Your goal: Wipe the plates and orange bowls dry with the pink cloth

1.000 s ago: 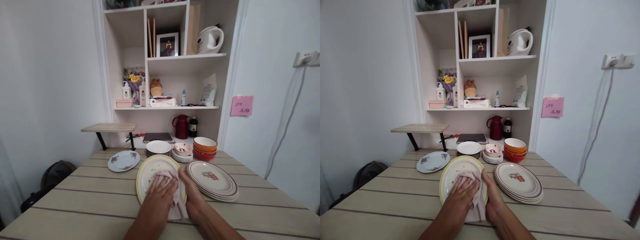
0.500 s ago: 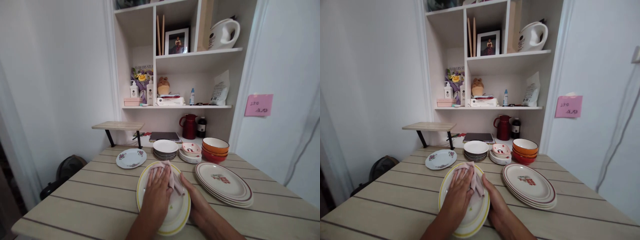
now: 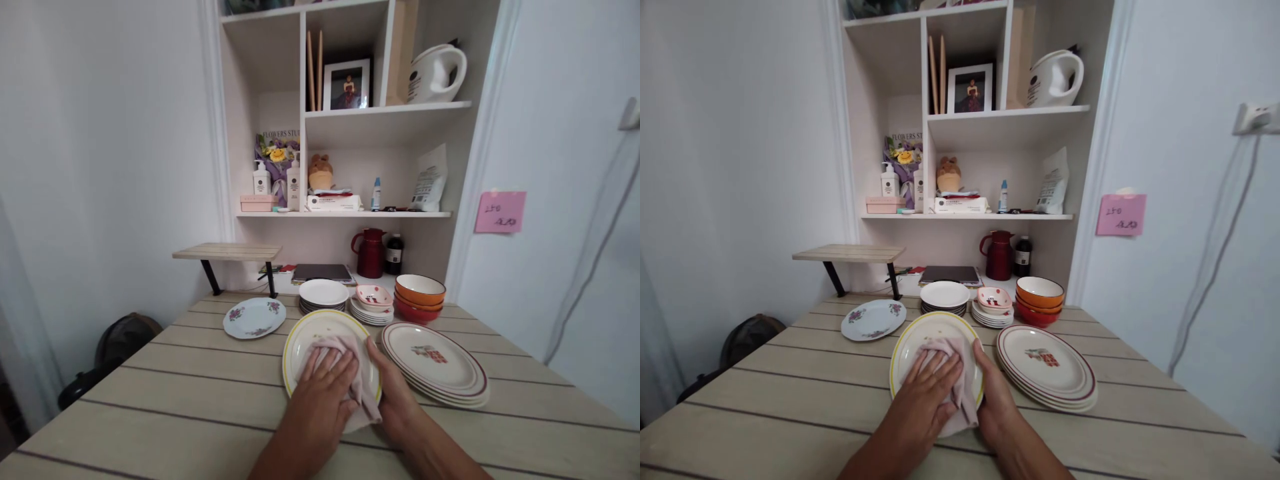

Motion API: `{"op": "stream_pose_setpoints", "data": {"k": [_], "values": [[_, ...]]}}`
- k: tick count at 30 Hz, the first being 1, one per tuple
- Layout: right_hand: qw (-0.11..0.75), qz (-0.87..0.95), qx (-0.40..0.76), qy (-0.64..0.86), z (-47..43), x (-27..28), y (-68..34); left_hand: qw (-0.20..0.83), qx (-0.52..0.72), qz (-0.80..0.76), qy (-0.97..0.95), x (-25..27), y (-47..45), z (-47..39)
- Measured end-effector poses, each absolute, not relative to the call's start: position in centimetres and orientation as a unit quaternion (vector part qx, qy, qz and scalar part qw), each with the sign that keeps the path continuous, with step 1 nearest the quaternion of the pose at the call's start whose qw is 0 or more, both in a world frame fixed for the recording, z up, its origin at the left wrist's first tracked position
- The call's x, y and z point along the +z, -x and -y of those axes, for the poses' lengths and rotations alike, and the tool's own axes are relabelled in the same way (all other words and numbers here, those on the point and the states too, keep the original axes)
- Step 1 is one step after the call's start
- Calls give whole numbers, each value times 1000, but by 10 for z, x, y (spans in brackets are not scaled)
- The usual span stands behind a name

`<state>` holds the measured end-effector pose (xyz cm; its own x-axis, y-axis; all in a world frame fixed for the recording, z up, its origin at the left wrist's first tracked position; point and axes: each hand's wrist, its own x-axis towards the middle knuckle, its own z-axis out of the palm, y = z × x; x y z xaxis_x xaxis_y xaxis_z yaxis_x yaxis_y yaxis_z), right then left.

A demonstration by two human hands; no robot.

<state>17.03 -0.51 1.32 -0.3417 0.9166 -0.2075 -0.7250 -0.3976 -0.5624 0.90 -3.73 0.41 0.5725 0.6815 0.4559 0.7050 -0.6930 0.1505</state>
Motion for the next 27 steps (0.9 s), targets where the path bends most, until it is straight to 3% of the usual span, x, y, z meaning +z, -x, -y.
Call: {"op": "stream_pose_setpoints", "data": {"k": [10, 18, 27], "values": [[600, 176, 730, 275, -12, 15, -191, 61, -263, 445, 854, 0, -10, 27], [558, 211, 760, 258, -7, 17, -189, 101, -332, 514, 785, -5, 3, 18], [447, 251, 832, 213, 11, 19, -172, 131, -374, 569, 721, -4, 18, 16]]}}
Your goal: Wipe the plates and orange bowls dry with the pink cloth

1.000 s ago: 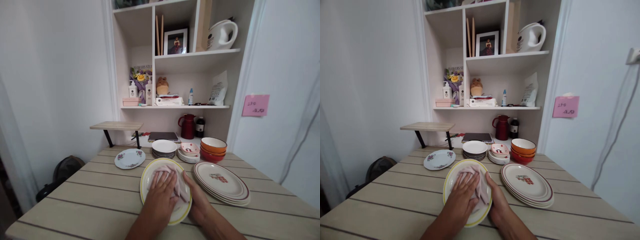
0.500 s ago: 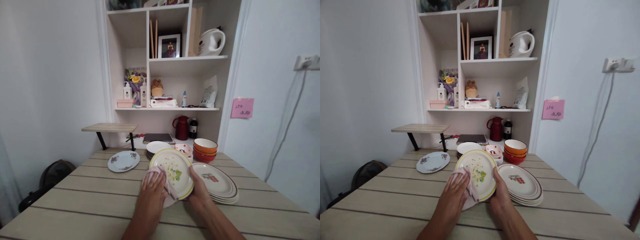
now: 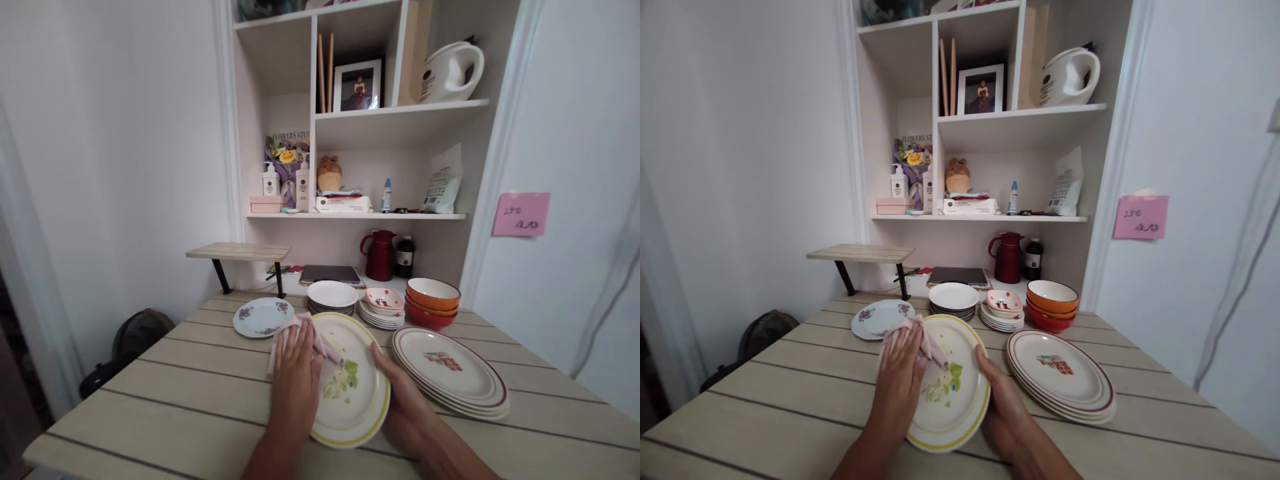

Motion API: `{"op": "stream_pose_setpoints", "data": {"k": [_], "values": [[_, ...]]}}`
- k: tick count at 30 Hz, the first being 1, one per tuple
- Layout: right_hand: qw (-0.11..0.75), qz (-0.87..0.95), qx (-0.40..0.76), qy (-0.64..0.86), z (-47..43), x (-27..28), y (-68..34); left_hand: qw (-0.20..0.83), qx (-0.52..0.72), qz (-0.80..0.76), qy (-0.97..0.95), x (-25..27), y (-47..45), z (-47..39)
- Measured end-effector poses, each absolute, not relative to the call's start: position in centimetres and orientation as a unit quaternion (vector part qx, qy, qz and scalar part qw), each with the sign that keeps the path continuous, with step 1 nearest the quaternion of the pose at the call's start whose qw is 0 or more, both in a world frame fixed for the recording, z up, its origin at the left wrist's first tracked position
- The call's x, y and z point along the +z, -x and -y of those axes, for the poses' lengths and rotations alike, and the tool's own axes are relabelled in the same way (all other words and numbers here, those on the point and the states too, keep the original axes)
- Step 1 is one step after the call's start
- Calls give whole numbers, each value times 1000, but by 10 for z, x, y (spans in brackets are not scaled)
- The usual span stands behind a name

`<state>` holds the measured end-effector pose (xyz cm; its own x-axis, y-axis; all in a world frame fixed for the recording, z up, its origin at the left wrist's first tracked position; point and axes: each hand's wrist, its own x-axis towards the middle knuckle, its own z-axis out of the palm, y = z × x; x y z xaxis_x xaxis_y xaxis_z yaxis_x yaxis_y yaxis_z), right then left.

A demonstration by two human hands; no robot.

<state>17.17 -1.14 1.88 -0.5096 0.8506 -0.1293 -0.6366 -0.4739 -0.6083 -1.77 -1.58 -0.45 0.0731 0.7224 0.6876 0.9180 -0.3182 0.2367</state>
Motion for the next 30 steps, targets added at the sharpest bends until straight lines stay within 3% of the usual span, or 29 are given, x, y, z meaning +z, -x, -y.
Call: {"op": "stream_pose_setpoints", "data": {"k": [10, 19, 26, 30], "values": [[450, 294, 814, 219, 14, 8, -159, 52, -290, 421, 858, 2, 2, 29], [444, 223, 842, 210, 4, 13, -169, -20, -242, 327, 913, 25, -7, 46], [610, 191, 741, 205, -17, 22, -197, 1, -222, 343, 913, 10, -10, 36], [627, 179, 727, 213, -20, 25, -206, 42, -256, 399, 879, 0, -2, 22]]}}
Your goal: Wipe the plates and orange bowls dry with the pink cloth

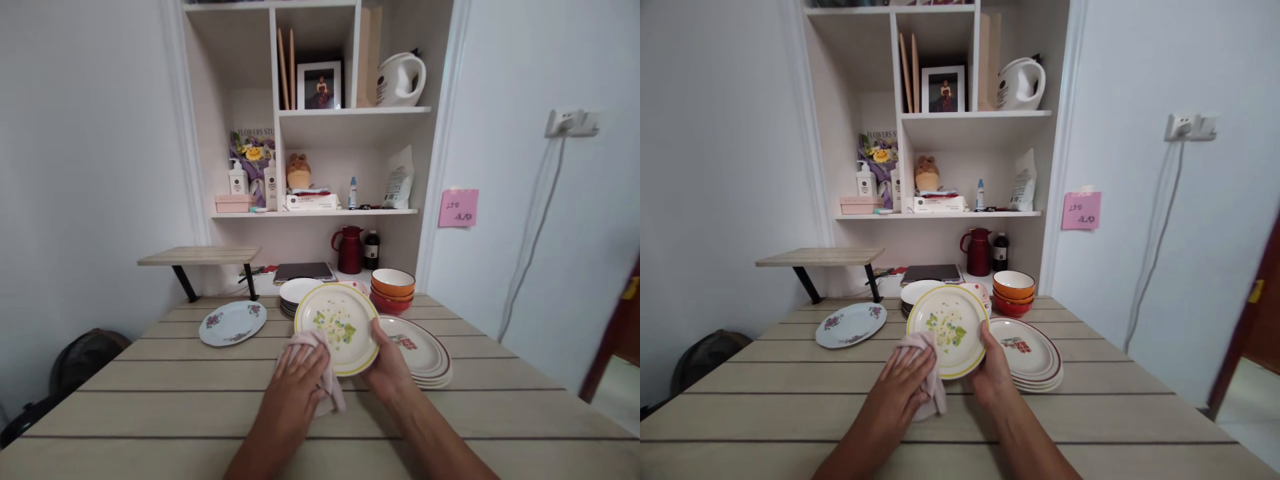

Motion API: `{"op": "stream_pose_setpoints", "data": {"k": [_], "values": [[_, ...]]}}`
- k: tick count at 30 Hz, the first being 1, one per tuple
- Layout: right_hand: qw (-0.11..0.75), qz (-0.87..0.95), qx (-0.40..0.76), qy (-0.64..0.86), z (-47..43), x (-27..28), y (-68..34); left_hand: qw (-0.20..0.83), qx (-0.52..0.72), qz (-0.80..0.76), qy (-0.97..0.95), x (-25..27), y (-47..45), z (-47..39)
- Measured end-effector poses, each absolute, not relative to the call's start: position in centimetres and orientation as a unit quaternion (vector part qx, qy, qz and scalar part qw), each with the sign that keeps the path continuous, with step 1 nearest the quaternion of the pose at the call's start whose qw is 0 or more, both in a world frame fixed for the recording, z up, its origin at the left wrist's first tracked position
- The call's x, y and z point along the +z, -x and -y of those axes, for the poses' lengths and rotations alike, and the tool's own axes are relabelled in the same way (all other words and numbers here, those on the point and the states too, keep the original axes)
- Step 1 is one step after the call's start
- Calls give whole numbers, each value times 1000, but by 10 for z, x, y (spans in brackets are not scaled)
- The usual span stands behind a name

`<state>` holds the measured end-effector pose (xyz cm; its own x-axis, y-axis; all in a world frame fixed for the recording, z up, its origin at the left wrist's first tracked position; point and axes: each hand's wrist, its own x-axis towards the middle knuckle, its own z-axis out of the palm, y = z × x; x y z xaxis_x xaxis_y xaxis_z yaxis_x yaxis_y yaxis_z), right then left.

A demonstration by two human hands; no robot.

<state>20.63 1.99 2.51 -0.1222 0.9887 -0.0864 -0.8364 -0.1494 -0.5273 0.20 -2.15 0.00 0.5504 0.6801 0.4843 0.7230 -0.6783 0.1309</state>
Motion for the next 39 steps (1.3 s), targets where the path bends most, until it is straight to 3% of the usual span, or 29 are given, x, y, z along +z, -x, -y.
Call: {"op": "stream_pose_setpoints", "data": {"k": [9, 17, 29, 34, 39], "values": [[561, 185, 753, 289, -9, 18, -191, 45, -378, 465, 800, 5, 19, 20], [512, 236, 775, 285, 3, 19, -179, 44, -293, 483, 824, 0, 16, 15], [439, 235, 825, 268, 10, 13, -169, 4, -217, 329, 919, 18, -4, 43], [484, 235, 805, 251, 4, 17, -177, 10, -205, 306, 930, 15, -7, 43], [543, 220, 762, 276, -2, 23, -185, 99, -232, 345, 904, -5, -9, 23]]}}
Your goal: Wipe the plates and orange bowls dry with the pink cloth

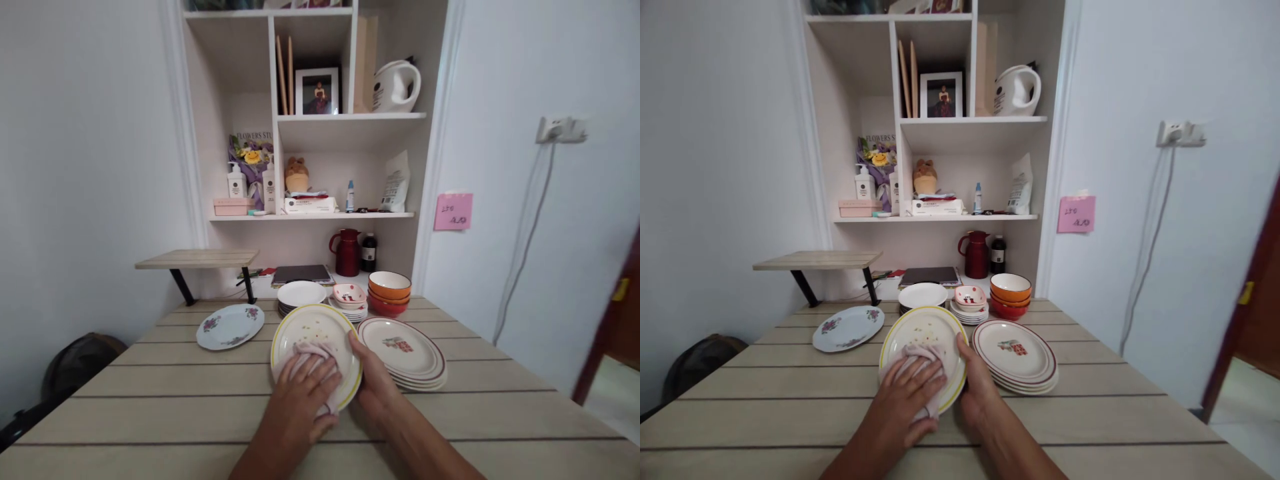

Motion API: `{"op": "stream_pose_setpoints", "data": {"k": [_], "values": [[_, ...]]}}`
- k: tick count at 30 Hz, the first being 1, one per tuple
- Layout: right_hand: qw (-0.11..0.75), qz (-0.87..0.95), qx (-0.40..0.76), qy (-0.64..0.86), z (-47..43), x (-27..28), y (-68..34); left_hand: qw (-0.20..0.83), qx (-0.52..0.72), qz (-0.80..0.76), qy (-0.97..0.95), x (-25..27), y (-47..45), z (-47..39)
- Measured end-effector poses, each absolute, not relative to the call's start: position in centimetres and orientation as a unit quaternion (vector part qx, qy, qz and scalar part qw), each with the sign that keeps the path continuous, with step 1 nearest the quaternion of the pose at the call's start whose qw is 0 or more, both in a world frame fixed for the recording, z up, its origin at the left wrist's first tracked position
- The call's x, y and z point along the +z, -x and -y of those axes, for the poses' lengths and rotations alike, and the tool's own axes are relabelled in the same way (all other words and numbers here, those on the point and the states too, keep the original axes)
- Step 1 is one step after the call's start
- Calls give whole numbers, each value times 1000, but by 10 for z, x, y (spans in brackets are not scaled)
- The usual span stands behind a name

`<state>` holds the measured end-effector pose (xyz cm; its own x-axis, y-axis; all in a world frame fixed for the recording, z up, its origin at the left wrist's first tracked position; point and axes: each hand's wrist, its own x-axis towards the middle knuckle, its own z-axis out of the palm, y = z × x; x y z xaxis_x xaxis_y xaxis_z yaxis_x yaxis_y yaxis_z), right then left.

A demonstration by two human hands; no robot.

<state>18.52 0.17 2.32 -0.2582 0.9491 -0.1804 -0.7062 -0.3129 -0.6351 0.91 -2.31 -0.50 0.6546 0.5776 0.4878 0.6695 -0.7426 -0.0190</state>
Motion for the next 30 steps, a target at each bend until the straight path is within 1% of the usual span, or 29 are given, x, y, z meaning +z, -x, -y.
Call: {"op": "stream_pose_setpoints", "data": {"k": [3, 6, 10, 14, 18, 23, 30], "values": [[547, 193, 751, 317, -2, 27, -196, 128, -249, 363, 889, -12, -7, 14], [570, 157, 714, 376, 1, 30, -217, 116, -283, 373, 876, -12, -2, 12], [587, 165, 683, 402, 5, 34, -262, 16, -343, 375, 861, -11, 9, 13], [579, 179, 637, 477, 6, 41, -308, -73, -379, 420, 821, -8, 16, 14], [599, 197, 575, 522, 3, 48, -340, -106, -372, 449, 805, -4, 15, 16], [613, 197, 541, 541, -1, 51, -361, -115, -357, 455, 808, -3, 11, 17], [588, 232, 527, 569, -10, 49, -370, -118, -338, 454, 816, -5, 14, 17]]}}
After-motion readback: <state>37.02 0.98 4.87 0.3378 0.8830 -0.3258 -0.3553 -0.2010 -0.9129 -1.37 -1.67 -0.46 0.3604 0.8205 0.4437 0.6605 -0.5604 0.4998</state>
